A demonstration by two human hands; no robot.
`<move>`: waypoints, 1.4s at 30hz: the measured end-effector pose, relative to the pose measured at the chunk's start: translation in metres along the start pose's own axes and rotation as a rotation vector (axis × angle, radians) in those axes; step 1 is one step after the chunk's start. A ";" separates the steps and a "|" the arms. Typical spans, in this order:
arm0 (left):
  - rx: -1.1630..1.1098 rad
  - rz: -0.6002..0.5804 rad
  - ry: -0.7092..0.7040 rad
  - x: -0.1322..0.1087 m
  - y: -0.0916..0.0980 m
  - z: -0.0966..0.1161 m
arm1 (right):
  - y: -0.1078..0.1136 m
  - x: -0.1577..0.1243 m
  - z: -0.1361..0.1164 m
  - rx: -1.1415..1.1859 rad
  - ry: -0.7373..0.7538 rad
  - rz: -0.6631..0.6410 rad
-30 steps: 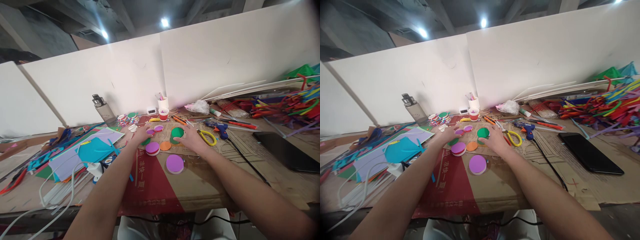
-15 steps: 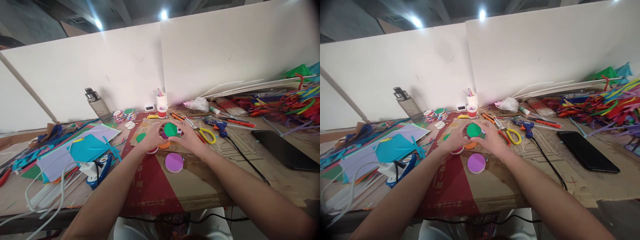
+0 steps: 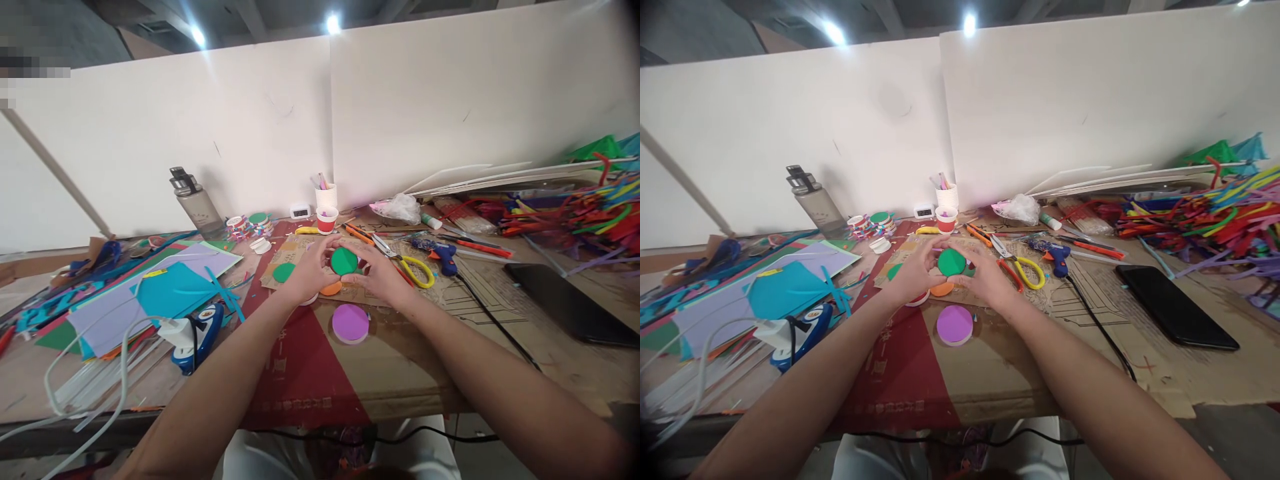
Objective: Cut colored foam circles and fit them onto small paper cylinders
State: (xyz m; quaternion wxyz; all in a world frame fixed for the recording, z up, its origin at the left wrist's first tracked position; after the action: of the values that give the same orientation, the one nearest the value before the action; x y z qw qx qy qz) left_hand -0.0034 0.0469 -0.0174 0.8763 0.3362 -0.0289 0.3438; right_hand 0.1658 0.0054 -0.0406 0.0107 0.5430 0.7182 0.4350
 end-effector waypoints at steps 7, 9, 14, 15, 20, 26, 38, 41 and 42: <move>0.023 0.006 -0.006 0.001 -0.001 -0.002 | -0.001 0.001 -0.001 -0.011 -0.061 -0.027; 0.046 0.007 0.006 0.001 0.000 -0.001 | 0.000 0.000 -0.002 -0.036 -0.089 -0.006; 0.306 0.148 0.189 -0.001 0.021 -0.012 | 0.012 -0.004 0.002 -0.088 -0.277 0.166; 0.380 0.166 0.256 -0.003 0.027 -0.019 | 0.015 -0.004 0.004 -0.097 -0.317 0.197; 0.583 0.113 0.491 -0.012 0.044 -0.051 | 0.019 -0.004 0.011 -0.145 -0.409 0.225; 0.491 0.190 0.325 -0.008 0.043 -0.024 | 0.010 -0.004 0.001 -0.176 -0.348 0.158; -0.457 0.113 0.257 -0.001 0.008 0.000 | 0.005 0.001 -0.018 -0.263 -0.144 0.034; -0.560 0.268 0.275 -0.004 0.018 -0.011 | 0.030 -0.009 -0.004 -0.512 -0.462 0.038; -0.594 0.309 0.268 -0.005 0.021 -0.014 | 0.038 -0.013 0.001 -0.619 -0.607 -0.004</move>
State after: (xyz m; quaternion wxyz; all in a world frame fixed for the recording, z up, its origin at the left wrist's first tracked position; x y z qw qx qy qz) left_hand -0.0229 0.0638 -0.0180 0.8694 0.0105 -0.0630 0.4900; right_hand 0.2005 -0.0029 -0.0233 0.3847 0.6163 0.5190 0.4503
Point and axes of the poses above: each hand's wrist, its own x-axis towards the middle knuckle, its own y-axis out of the back of the hand, z = x × y, the point moved 3 cm from there along x, towards the middle knuckle, and after that the axes turned 15 degrees about -z, right-handed, at the moved point
